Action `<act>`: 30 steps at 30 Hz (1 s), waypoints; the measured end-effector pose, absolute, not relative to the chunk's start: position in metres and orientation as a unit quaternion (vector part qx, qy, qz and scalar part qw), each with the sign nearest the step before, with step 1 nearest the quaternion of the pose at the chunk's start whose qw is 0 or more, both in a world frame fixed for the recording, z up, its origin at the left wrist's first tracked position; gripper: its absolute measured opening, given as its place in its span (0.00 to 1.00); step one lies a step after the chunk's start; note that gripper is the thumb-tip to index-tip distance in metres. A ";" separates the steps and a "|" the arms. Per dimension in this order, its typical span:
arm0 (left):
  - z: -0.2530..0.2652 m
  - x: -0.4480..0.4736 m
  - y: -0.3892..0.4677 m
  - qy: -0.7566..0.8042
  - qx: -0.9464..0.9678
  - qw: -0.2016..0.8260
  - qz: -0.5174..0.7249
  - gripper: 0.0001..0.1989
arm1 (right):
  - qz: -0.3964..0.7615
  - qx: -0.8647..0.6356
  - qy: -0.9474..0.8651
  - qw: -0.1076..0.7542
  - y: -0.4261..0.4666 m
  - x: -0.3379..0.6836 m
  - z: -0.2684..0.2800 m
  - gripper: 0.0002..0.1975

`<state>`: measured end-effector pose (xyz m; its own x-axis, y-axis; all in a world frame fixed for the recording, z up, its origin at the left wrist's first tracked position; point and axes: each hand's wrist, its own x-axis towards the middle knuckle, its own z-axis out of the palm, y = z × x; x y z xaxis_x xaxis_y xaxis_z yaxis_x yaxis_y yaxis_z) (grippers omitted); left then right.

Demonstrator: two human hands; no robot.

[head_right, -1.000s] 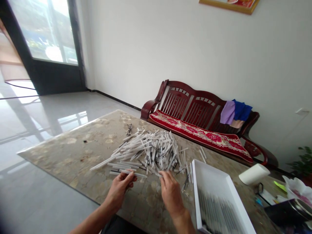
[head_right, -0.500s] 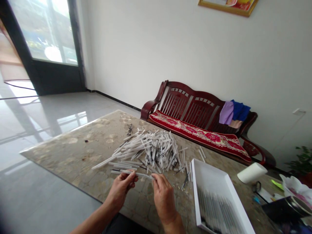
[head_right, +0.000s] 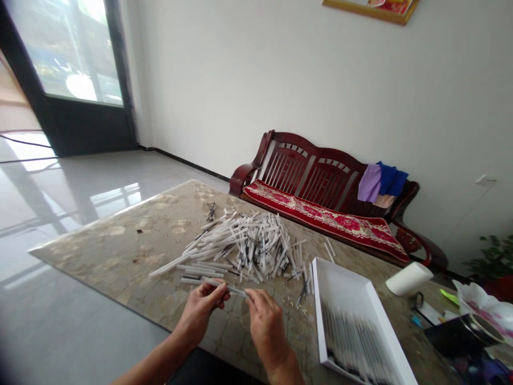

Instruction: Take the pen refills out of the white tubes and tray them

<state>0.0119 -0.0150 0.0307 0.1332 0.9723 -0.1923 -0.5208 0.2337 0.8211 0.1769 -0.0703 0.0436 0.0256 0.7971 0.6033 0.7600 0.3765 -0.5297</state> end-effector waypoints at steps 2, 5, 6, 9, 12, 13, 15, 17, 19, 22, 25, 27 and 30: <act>0.030 0.013 -0.015 0.370 0.311 0.684 0.547 0.19 | 0.080 -0.583 -0.662 0.464 -0.074 0.176 0.042 0.13; 0.026 0.015 -0.019 0.360 0.326 0.679 0.552 0.18 | 0.197 -0.630 -0.572 0.486 -0.079 0.170 0.042 0.17; 0.024 0.016 -0.021 0.356 0.330 0.677 0.553 0.18 | 0.237 -0.642 -0.537 0.493 -0.080 0.168 0.043 0.19; 0.021 0.019 -0.027 0.354 0.335 0.672 0.557 0.18 | 0.335 -0.658 -0.437 0.513 -0.082 0.162 0.047 0.27; 0.022 0.022 -0.030 0.357 0.344 0.670 0.552 0.20 | 0.391 -0.655 -0.380 0.523 -0.082 0.163 0.049 0.30; 0.022 0.022 -0.030 0.358 0.347 0.672 0.548 0.21 | 0.404 -0.653 -0.375 0.519 -0.082 0.165 0.050 0.30; 0.021 0.023 -0.030 0.360 0.353 0.681 0.531 0.22 | 0.428 -0.648 -0.390 0.495 -0.085 0.173 0.051 0.29; 0.020 0.025 -0.029 0.363 0.363 0.694 0.505 0.23 | 0.431 -0.644 -0.441 0.454 -0.090 0.182 0.056 0.24; 0.018 0.029 -0.029 0.360 0.380 0.706 0.476 0.23 | 0.391 -0.645 -0.517 0.406 -0.098 0.190 0.064 0.17; 0.016 0.040 -0.034 0.344 0.415 0.722 0.434 0.23 | 0.288 -0.652 -0.614 0.339 -0.111 0.196 0.076 0.10; 0.015 0.048 -0.039 0.323 0.471 0.733 0.370 0.20 | 0.227 -0.670 -0.640 0.301 -0.123 0.201 0.078 0.10; 0.014 0.047 -0.036 0.316 0.525 0.717 0.331 0.16 | 0.214 -0.685 -0.629 0.299 -0.132 0.216 0.073 0.09; 0.011 0.028 -0.020 0.332 0.635 0.616 0.328 0.15 | 0.173 -0.723 -0.585 0.324 -0.150 0.269 0.063 0.08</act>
<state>0.0280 -0.0202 0.0106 0.5643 0.8255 0.0070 0.0184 -0.0211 0.9996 0.2688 -0.1501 0.0632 0.2547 0.9584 0.1289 0.7341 -0.1048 -0.6709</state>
